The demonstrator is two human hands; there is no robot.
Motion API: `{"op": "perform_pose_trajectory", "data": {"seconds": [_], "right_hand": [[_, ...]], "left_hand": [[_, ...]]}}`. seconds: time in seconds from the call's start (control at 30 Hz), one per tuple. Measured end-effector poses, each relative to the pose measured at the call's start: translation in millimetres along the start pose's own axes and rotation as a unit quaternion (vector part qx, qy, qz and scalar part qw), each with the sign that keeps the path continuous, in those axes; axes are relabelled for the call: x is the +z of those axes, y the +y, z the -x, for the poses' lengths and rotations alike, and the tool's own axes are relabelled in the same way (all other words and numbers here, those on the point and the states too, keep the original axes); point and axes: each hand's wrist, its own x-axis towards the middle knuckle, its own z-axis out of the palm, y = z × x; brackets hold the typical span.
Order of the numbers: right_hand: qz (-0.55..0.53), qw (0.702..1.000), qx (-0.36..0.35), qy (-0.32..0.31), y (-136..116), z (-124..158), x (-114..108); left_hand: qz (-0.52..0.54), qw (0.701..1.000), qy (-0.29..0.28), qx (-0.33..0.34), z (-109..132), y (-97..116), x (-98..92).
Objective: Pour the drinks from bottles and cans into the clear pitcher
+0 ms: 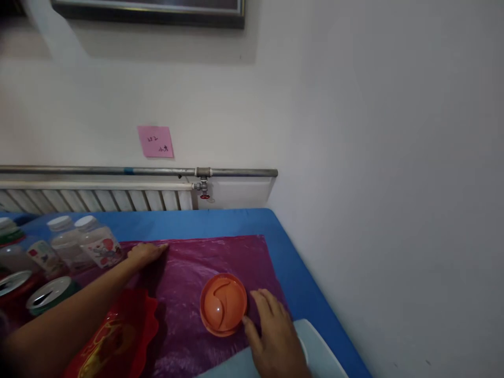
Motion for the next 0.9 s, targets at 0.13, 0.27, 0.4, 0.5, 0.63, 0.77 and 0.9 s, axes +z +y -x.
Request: {"op": "perform_pose_trajectory", "data": {"seconds": [0.13, 0.27, 0.4, 0.5, 0.63, 0.77, 0.9], "right_hand": [[-0.012, 1.0, -0.028, 0.007, 9.8, 1.0, 10.5], [-0.017, 0.998, -0.014, 0.064, 12.2, 10.0, 15.9], [-0.033, 0.998, -0.01, 0.046, 7.8, 14.7, 10.7], [-0.042, 0.999, -0.005, -0.007, 3.9, 10.6, 1.2], [-0.042, 0.998, 0.037, -0.032, -4.0, 4.0, -8.8], [-0.076, 0.996, 0.04, -0.035, -11.4, 1.1, -13.2], [-0.108, 0.993, 0.046, -0.023, -10.6, 0.0, -9.1]], "left_hand": [[-0.035, 0.999, 0.004, -0.012, -1.4, 7.6, 4.7], [-0.047, 0.995, 0.037, 0.083, 18.7, 39.0, 13.4], [-0.029, 0.968, -0.017, 0.248, 51.6, 86.0, 33.7], [-0.022, 0.952, -0.064, 0.298, 67.1, 109.4, 44.1], [-0.004, 0.952, -0.065, 0.301, 74.1, 117.3, 27.1], [0.047, 0.935, -0.011, 0.352, 105.4, 90.4, -13.2], [0.099, 0.896, -0.007, 0.433, 173.6, 7.9, -26.2]]}}
